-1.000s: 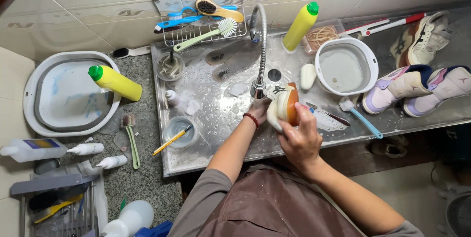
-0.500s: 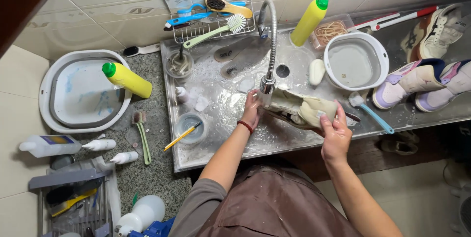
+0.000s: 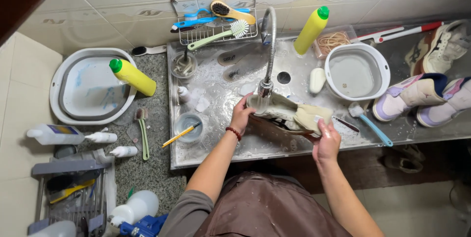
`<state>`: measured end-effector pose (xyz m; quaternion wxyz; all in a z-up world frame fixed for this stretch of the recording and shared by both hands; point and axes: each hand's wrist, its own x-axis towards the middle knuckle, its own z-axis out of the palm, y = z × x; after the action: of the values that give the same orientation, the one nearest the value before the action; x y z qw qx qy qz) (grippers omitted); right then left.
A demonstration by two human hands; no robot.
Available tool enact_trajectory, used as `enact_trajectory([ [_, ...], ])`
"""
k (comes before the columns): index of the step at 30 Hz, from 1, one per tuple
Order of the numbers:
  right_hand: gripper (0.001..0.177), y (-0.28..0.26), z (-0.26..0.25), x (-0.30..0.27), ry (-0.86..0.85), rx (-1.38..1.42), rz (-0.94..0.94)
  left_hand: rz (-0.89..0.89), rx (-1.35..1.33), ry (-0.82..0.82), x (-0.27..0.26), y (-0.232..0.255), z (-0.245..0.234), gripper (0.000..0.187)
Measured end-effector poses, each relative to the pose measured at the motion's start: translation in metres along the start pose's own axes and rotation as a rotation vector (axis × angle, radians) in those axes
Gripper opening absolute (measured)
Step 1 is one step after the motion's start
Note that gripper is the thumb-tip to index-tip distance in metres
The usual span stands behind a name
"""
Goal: The person scrubs a white sneaker with a brush and rinses it under running water in a sink. They then switch to a white slip-on shoe, scrubbing it with a brush and wiping it with a purple cloth.
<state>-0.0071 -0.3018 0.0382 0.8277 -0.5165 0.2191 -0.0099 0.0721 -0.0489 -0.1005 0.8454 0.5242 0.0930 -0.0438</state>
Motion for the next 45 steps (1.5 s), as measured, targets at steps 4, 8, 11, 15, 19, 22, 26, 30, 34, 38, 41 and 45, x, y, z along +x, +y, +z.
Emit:
enact_trajectory([
  [4,0.032,-0.007,-0.018,0.006,-0.123,-0.169,-0.253,0.020,0.268,0.060,-0.001,-0.008,0.017,0.055],
  [8,0.024,-0.030,-0.017,0.004,-0.279,-0.442,-0.484,0.078,0.765,0.211,0.008,-0.013,0.036,0.037],
  [11,0.024,-0.034,-0.023,0.006,-0.287,-0.513,-0.522,0.048,0.889,0.304,0.011,-0.014,0.051,0.026],
  [15,0.025,-0.046,-0.036,0.017,-0.238,-0.488,-0.480,-0.007,0.885,0.301,0.011,-0.015,0.062,0.041],
  [19,0.024,-0.060,-0.039,0.019,-0.302,-0.552,-0.544,0.062,0.677,0.168,0.025,-0.068,0.029,0.046],
  [22,0.024,-0.066,-0.036,0.019,-0.355,-0.601,-0.587,0.135,0.509,0.070,0.032,-0.080,0.020,0.043],
  [26,0.023,-0.058,-0.028,0.003,-0.355,-0.678,-0.688,0.048,0.685,0.282,0.011,-0.042,0.047,0.037],
  [30,0.023,-0.060,-0.015,-0.001,-0.327,-0.764,-0.764,0.130,0.866,0.374,0.022,-0.044,0.040,0.029],
  [34,0.025,-0.055,-0.017,0.009,-0.341,-0.774,-0.728,0.206,1.004,0.271,0.017,-0.027,0.031,0.026],
  [38,0.036,-0.053,-0.025,0.041,-0.244,-0.528,-0.460,0.151,1.091,0.039,0.017,0.001,0.020,0.035],
  [41,0.035,-0.042,-0.045,0.059,-0.205,-0.350,-0.345,0.141,1.058,-0.134,0.022,-0.013,-0.001,0.031],
  [45,0.029,-0.039,-0.047,0.056,-0.242,-0.376,-0.397,0.149,0.882,-0.260,0.031,-0.043,-0.023,0.027],
])
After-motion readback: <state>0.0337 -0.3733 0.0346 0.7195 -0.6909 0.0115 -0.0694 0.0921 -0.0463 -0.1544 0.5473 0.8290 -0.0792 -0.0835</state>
